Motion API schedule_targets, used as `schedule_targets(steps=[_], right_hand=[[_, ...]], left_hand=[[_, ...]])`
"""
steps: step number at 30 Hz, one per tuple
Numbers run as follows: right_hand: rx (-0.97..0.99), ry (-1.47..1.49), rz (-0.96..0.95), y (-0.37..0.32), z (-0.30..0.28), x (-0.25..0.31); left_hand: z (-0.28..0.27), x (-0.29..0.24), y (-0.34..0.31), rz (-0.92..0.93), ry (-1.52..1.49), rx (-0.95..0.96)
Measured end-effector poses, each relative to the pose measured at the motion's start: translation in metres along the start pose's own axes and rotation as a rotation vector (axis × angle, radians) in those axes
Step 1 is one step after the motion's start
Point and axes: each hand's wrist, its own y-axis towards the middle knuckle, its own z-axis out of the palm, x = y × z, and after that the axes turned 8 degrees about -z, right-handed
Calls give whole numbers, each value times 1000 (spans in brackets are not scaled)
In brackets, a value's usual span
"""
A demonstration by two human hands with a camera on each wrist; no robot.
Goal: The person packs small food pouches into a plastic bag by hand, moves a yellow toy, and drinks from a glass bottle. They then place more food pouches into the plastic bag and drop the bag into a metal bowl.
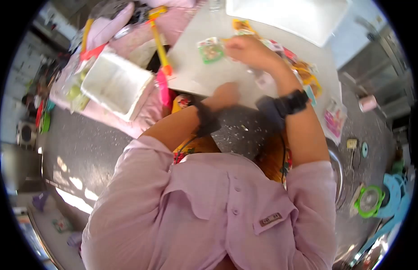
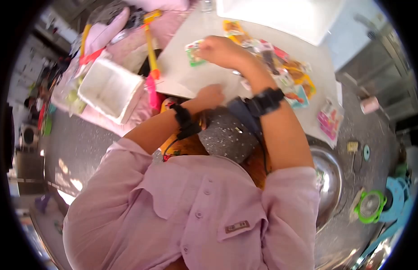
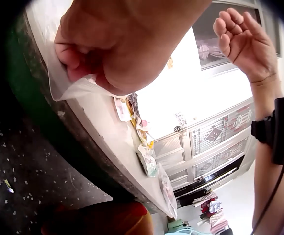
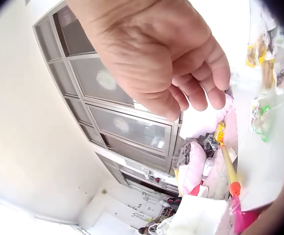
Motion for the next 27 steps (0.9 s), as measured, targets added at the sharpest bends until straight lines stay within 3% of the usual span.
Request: schedule_targets(steps=[2, 3, 6, 8, 10, 12, 14, 15, 18, 19, 22, 25, 27], right_hand=[[-113, 215, 271, -33, 1, 7], [-87, 155, 280, -34, 2, 5], [-61, -49, 369, -43, -2, -15], [-28, -130, 277, -49, -8, -59], [66, -223, -114, -54, -16, -166], [-280, 455, 450, -49, -17, -5], [-250, 515, 334, -55, -27, -63], [-333, 328, 439, -57, -31, -42], [-370, 274, 671, -58, -35, -5], [-416, 299, 658, -61, -33, -14], [-40, -469, 80, -86, -42, -127], [-101, -424, 111, -113, -19, -162], [-161, -426, 162, -116, -2, -154]], left_hand=[[-7, 3, 4, 96, -74, 46], [1, 9, 18, 173, -42, -9], [-14, -2, 43, 204, 177, 316], [-10, -5, 63, 135, 154, 306], [-11, -12, 63, 131, 161, 286], [-15, -17, 64, 137, 175, 267], [-20, -19, 63, 145, 182, 247], [-21, -20, 63, 144, 190, 235], [-26, -25, 64, 147, 205, 191], [-28, -25, 62, 146, 213, 173], [-34, -30, 54, 149, 239, 109], [-52, -40, 33, 164, 248, 1], [-53, -31, 8, 151, 233, -114]])
